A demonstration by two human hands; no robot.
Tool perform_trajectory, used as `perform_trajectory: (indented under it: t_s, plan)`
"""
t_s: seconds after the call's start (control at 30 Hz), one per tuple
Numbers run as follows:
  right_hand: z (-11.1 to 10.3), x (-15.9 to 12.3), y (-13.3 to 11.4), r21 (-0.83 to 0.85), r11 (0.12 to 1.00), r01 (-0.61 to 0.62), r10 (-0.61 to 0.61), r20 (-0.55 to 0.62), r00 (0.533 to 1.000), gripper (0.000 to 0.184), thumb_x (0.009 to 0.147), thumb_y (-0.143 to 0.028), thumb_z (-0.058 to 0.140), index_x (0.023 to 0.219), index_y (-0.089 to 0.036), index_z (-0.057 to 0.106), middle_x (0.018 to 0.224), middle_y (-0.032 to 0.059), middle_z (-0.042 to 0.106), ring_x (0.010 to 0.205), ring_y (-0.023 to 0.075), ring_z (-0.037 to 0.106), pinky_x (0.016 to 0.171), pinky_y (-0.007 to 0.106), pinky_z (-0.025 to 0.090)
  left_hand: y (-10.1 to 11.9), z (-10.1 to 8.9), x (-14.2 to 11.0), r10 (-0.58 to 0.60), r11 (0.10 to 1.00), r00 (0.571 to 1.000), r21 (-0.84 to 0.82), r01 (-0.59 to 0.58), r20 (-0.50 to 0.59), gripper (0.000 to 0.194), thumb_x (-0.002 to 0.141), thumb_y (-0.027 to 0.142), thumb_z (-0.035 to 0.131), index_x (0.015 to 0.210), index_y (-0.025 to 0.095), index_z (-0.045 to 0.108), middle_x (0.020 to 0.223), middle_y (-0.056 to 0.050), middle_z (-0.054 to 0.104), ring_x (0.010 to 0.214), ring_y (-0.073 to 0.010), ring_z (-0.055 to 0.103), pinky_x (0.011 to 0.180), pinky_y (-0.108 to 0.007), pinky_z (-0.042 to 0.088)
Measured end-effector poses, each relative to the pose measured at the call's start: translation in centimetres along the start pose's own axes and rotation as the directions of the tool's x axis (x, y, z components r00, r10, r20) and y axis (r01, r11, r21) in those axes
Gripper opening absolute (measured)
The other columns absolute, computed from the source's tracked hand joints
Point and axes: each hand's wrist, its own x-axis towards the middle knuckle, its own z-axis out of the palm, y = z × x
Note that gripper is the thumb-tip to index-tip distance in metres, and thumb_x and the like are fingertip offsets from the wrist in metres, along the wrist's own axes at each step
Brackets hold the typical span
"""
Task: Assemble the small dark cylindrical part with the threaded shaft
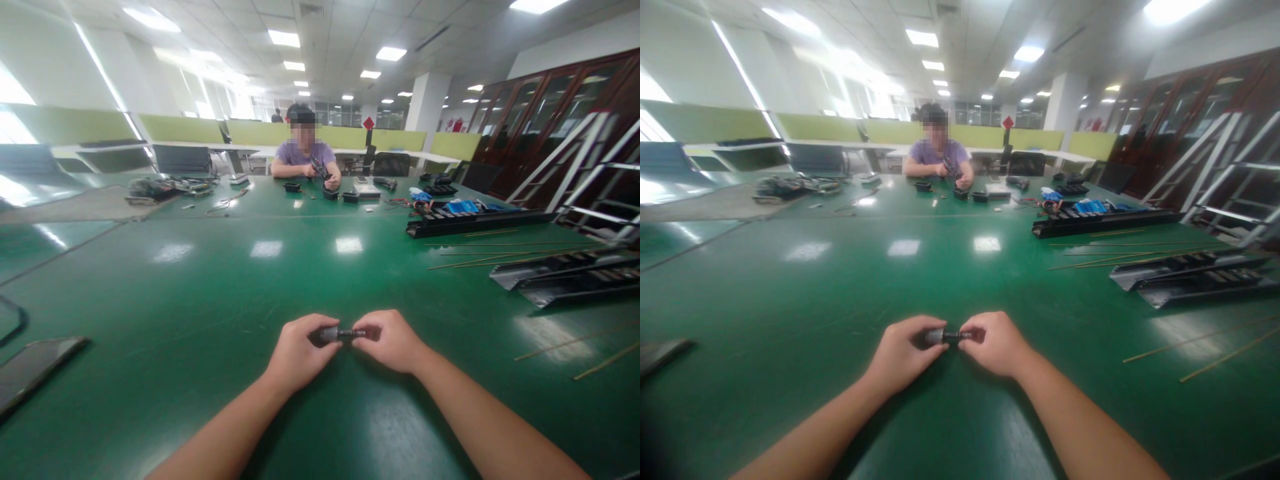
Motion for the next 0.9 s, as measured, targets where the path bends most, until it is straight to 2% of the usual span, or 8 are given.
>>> perform_trajectory:
  t_s: [0.27,0.9]
  plan:
    - [0.02,0.1,-0.1,0.007,1.0,0.0,0.0,-0.01,1.0,0.01,0.078,-0.026,0.072,0.084,-0.019,0.078,0.072,0.0016,0.072,0.063,0.0145,0.061,0.059,0.024,0.043,0.16,-0.03,0.11,0.001,1.0,1.0,-0.001,-0.001,-0.015,0.023,0.071,0.018,0.075,0.094,0.022,0.075,0.091,-0.003,0.076,0.082,-0.0202,0.071,0.078,-0.029,0.057]
    - [0.15,0.14,-0.01,-0.004,1.0,-0.007,0.007,-0.023,1.0,0.009,0.079,-0.027,0.072,0.083,-0.02,0.077,0.073,0.0017,0.073,0.064,0.0149,0.061,0.059,0.024,0.043,-0.01,-0.05,0.09,0.005,1.0,1.0,0.017,-0.005,-0.03,0.022,0.071,0.018,0.076,0.092,0.022,0.075,0.089,-0.003,0.076,0.081,-0.0198,0.071,0.077,-0.029,0.057]
